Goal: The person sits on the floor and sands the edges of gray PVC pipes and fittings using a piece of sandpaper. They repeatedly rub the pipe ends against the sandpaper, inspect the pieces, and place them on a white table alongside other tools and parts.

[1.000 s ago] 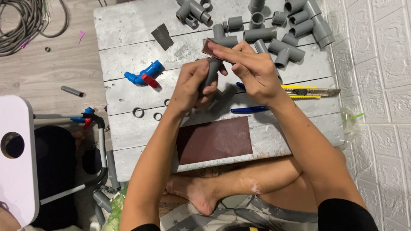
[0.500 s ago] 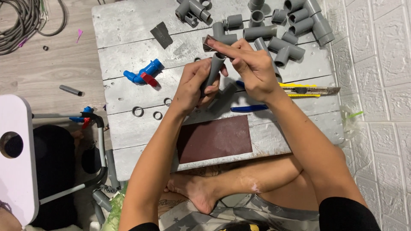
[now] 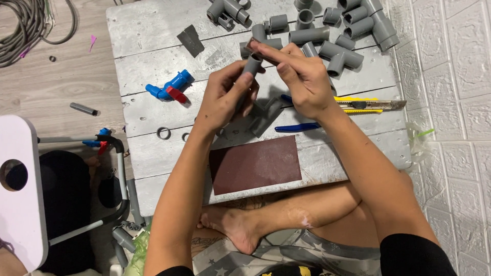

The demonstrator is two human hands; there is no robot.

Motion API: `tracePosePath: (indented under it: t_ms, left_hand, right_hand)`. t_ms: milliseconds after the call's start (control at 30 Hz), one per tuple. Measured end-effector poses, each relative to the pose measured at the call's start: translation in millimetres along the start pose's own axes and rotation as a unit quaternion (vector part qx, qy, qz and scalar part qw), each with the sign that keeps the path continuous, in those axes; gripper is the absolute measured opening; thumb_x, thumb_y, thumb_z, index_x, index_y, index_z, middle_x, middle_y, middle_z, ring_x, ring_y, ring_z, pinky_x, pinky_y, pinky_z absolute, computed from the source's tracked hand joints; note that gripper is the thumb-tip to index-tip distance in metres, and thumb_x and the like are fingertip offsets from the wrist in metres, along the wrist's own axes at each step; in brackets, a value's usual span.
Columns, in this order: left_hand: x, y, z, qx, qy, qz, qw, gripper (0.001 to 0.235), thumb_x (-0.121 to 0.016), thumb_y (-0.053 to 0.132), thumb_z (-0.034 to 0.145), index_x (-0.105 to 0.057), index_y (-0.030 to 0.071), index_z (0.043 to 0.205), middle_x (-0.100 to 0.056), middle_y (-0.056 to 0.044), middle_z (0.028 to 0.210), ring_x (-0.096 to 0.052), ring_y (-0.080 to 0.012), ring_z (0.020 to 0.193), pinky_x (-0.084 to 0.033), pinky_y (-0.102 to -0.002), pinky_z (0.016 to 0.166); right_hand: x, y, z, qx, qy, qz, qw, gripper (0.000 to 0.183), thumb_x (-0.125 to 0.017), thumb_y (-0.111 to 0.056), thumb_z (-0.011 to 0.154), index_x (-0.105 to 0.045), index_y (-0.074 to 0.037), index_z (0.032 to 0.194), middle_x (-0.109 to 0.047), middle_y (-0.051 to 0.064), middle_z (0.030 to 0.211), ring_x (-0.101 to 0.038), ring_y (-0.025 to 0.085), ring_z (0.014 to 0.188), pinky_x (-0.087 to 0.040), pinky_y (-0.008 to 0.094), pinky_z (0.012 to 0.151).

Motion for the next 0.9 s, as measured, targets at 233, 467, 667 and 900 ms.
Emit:
tracePosePath:
  t_ms: [233,467,667,900]
  left_hand:
    - [1,-26,9,-0.014,0.012,0.117,0.993,0.043,-0.041,0.047,0.104,-0.06,0.008,0.111,-0.054,0.0,0.077,-0.05,-0.0116,0.063,-0.042,-0.025,0.056]
    - [-4,-20,11,-0.004,0.056,0.129,0.99,0.044,-0.041,0.05,0.102,-0.058,0.01,0.093,-0.054,-0.001,0.074,-0.05,-0.0125,0.062,-0.041,-0.026,0.057]
    - [-3,-25,12,-0.024,0.062,0.138,0.988,0.044,-0.039,0.049,0.103,-0.055,0.012,0.086,-0.053,0.0,0.073,-0.048,-0.0123,0.061,-0.041,-0.026,0.056]
    - [-6,-30,11,-0.018,0.066,0.128,0.989,0.04,-0.043,0.04,0.103,-0.057,0.008,0.084,-0.058,-0.004,0.07,-0.053,-0.0151,0.063,-0.043,-0.031,0.059]
  right_hand:
    - [-6,12,-3,0.037,-0.006,-0.03,0.999,0.04,-0.04,-0.022,0.118,-0.053,0.004,0.145,-0.057,0.024,0.149,-0.054,0.019,0.074,-0.046,0.039,0.095]
    - [-11,19,1,0.035,0.0,-0.037,0.999,0.043,-0.038,-0.026,0.118,-0.053,0.004,0.146,-0.056,0.021,0.151,-0.065,0.029,0.102,-0.048,0.038,0.095]
    - [-11,16,2,0.032,0.003,-0.023,0.999,0.044,-0.037,-0.027,0.118,-0.052,0.003,0.146,-0.055,0.021,0.152,-0.059,0.033,0.123,-0.047,0.039,0.103]
    - [-15,0,8,0.038,-0.009,-0.005,0.999,0.047,-0.034,-0.028,0.118,-0.055,0.006,0.142,-0.057,0.026,0.147,-0.057,0.041,0.142,-0.044,0.046,0.117]
Point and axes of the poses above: each hand's wrist, its own z-axis towards the middle knuckle, its own x-axis out of the back of the hand, y = z × x, the point moved 7 cm from there along z, towards the middle knuckle
